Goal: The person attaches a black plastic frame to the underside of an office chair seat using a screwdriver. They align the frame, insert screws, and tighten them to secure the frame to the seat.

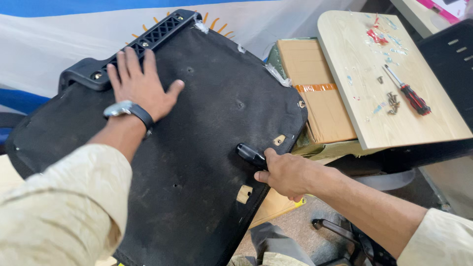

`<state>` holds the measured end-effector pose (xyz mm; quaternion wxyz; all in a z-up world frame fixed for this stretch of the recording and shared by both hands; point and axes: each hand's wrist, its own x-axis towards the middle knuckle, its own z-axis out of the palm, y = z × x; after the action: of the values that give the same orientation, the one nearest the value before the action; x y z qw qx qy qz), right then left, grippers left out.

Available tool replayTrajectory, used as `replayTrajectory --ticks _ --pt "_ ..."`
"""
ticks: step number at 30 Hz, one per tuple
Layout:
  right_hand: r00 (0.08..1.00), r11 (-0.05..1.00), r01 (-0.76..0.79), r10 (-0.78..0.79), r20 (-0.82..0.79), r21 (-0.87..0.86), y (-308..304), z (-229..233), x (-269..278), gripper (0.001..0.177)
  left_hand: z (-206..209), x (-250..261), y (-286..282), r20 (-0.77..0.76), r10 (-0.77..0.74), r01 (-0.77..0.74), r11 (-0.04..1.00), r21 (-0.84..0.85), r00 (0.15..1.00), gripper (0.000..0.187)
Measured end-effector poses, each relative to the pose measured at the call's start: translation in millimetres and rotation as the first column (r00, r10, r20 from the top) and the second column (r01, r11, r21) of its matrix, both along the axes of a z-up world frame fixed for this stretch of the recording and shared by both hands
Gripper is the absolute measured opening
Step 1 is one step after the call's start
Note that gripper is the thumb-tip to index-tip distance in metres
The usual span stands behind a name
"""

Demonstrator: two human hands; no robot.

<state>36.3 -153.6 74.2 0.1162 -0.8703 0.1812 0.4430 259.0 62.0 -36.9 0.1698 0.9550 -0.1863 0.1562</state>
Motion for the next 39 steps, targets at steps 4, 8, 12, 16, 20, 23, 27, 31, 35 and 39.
replayTrajectory --ticks 4,8,12,16,20,23,27,31,35,39 --pt "1.000 1.000 -0.003 0.004 -0.022 0.018 -5.3 0.4 3.3 0.049 15.7 -81.9 -10.6 -0.157 -0.050 0.032 0.992 -0.119 0.986 0.084" --pt "0.999 0.999 -0.041 0.042 -0.021 0.030 -10.0 -1.7 5.7 0.049 30.7 -147.4 1.0 -0.211 -0.030 -0.006 0.985 -0.170 0.977 0.076" --pt "0.993 0.992 -0.114 0.113 0.018 0.058 -19.4 -0.5 8.1 0.048 34.1 -184.8 16.5 -0.284 0.049 -0.088 0.988 -0.125 0.958 0.074" --pt "0.994 0.992 -0.100 0.097 0.040 0.077 -35.3 0.3 22.6 0.049 29.8 -206.9 24.7 -0.257 0.137 -0.165 0.982 -0.091 0.957 0.075" --pt "0.960 0.988 -0.156 0.149 0.235 0.013 -58.6 -2.8 45.4 0.052 24.3 -219.7 21.9 -0.243 0.243 -0.277 0.953 -0.118 0.939 0.077" --pt "0.903 0.989 -0.147 0.128 0.409 0.015 -76.8 -10.3 63.3 0.060 21.3 -222.7 18.9 -0.222 0.338 -0.372 0.919 -0.130 0.914 0.077" --pt "0.806 0.988 -0.151 0.098 0.583 0.044 -99.6 -29.7 77.4 0.065 20.5 -215.5 31.6 -0.213 0.510 -0.534 0.842 -0.075 0.834 0.077" --pt "0.782 0.994 -0.061 0.103 0.614 -0.088 -130.4 -45.8 99.4 0.066 24.1 -206.8 64.9 -0.365 0.740 -0.811 0.579 -0.082 0.565 0.090" --pt "0.655 0.978 -0.085 0.200 0.729 -0.191 -162.4 -53.9 112.9 0.069 17.9 -209.5 100.6 -0.517 0.725 -0.890 0.387 -0.242 0.456 0.106" --pt "0.740 0.984 0.025 0.100 0.666 -0.176 -171.6 -58.0 105.3 0.083 8.5 -181.2 125.6 -0.625 0.654 -0.902 0.253 -0.349 0.426 0.110"
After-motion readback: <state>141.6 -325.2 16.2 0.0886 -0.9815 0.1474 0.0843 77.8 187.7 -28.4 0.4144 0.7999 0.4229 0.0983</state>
